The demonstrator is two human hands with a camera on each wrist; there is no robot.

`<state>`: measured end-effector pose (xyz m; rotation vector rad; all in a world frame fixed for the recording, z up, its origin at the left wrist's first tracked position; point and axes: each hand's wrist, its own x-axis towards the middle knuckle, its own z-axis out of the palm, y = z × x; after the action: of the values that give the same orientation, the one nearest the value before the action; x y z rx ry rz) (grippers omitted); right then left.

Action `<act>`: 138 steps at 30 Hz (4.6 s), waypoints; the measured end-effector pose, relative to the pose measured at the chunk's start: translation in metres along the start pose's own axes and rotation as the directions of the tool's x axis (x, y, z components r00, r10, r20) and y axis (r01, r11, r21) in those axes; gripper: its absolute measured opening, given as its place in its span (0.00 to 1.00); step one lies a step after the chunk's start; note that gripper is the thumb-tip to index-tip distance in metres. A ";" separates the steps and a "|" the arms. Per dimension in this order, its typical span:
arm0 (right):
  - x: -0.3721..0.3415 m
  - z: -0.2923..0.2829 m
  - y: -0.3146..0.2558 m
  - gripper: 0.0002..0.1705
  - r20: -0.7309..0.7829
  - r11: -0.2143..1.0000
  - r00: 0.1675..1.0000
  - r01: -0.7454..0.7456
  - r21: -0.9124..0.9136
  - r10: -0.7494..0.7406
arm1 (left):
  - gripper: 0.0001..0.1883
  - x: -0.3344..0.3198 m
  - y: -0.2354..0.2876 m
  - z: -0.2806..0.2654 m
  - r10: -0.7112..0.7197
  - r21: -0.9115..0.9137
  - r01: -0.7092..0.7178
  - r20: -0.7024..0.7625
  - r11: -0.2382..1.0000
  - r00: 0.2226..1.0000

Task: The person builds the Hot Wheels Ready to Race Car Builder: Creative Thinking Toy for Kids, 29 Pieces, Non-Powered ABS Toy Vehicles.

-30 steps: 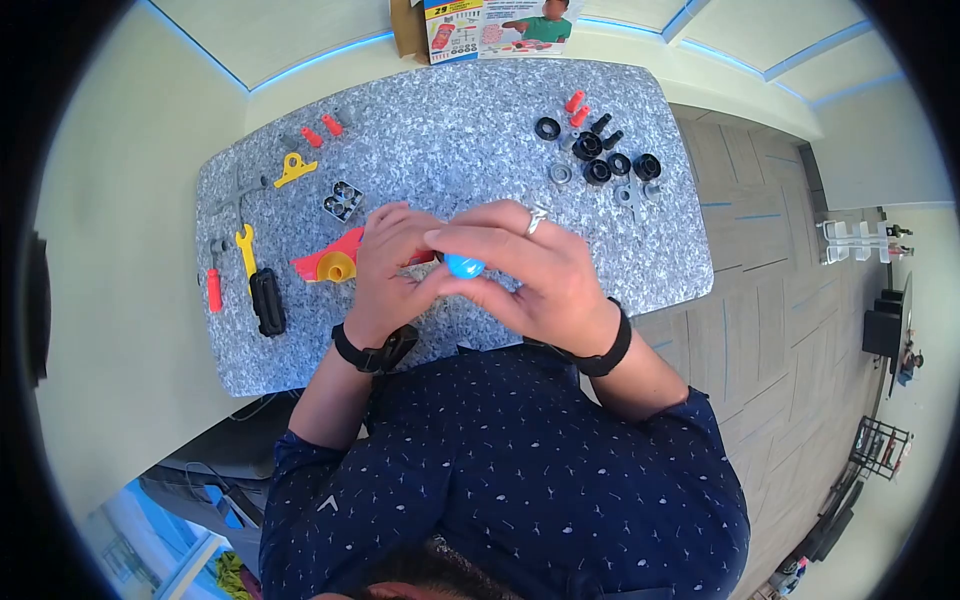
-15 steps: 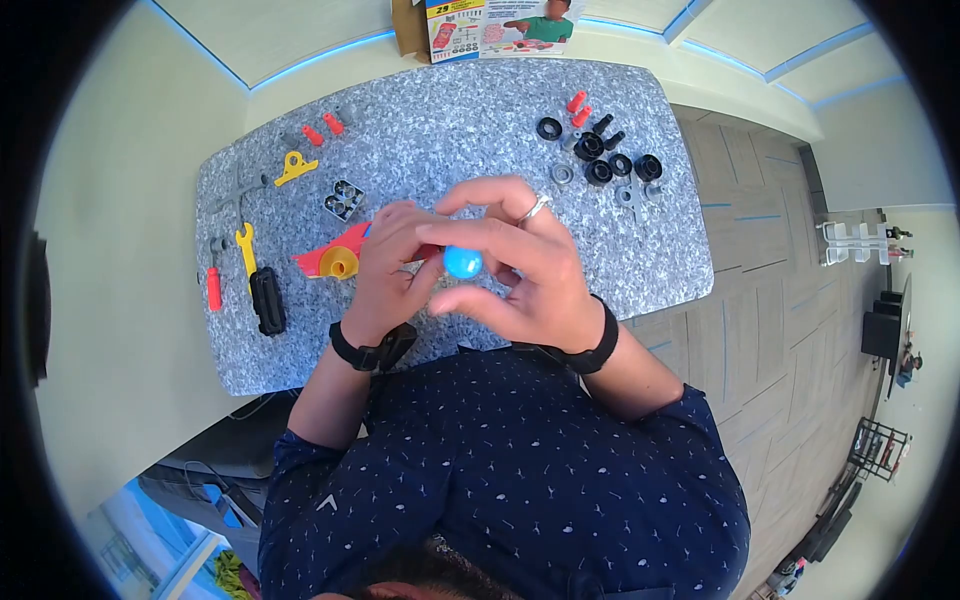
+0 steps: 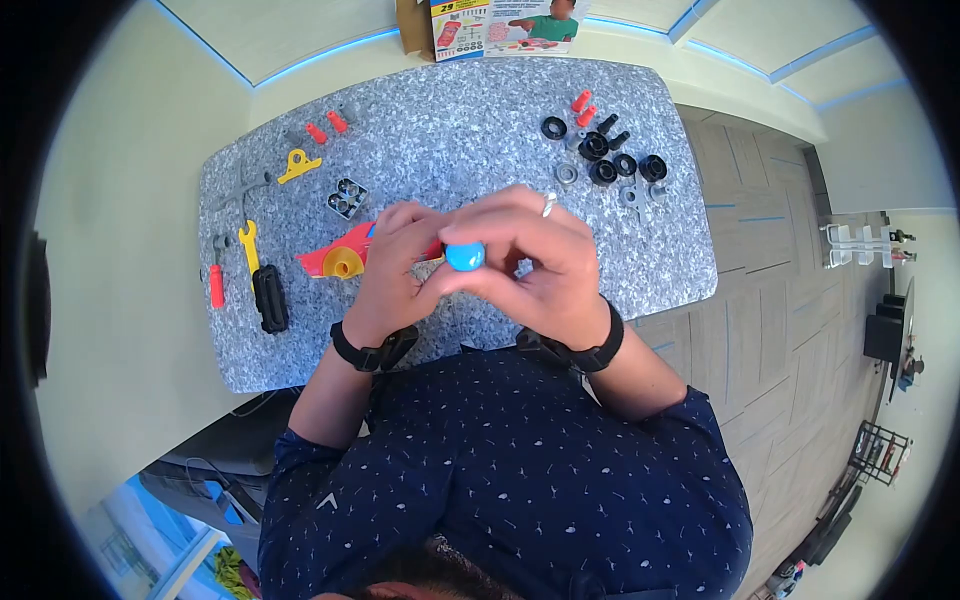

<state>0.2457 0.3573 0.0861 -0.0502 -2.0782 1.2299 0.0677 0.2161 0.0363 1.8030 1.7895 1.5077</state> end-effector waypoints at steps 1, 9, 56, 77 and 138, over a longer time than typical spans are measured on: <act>0.000 0.001 -0.004 0.29 -0.033 0.999 0.999 -0.034 -0.001 0.034 | 0.26 0.000 0.000 0.002 -0.002 -0.001 0.002 0.003 1.000 1.000; 0.003 0.000 0.009 0.29 0.019 0.995 0.996 0.084 -0.057 -0.083 | 0.29 -0.002 -0.003 0.001 0.016 0.024 -0.017 0.009 1.000 1.000; -0.023 -0.096 0.149 0.27 -0.426 0.335 0.836 -0.534 -0.776 0.346 | 0.42 -0.014 0.009 -0.037 -0.173 0.478 0.068 0.179 0.876 0.969; 0.000 -0.077 0.048 0.30 -0.206 0.876 0.953 -0.287 -0.388 0.222 | 0.33 -0.082 -0.016 -0.084 -0.340 0.272 0.336 -0.033 0.902 0.940; 0.008 -0.035 0.162 0.29 -0.037 0.501 0.864 -0.325 -0.802 0.502 | 0.38 -0.076 -0.004 -0.054 -0.220 0.110 0.218 0.004 0.970 0.976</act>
<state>0.2105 0.4753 -0.0259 -0.9375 -2.7515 0.4263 0.0439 0.1272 0.0207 1.5938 2.0229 1.3323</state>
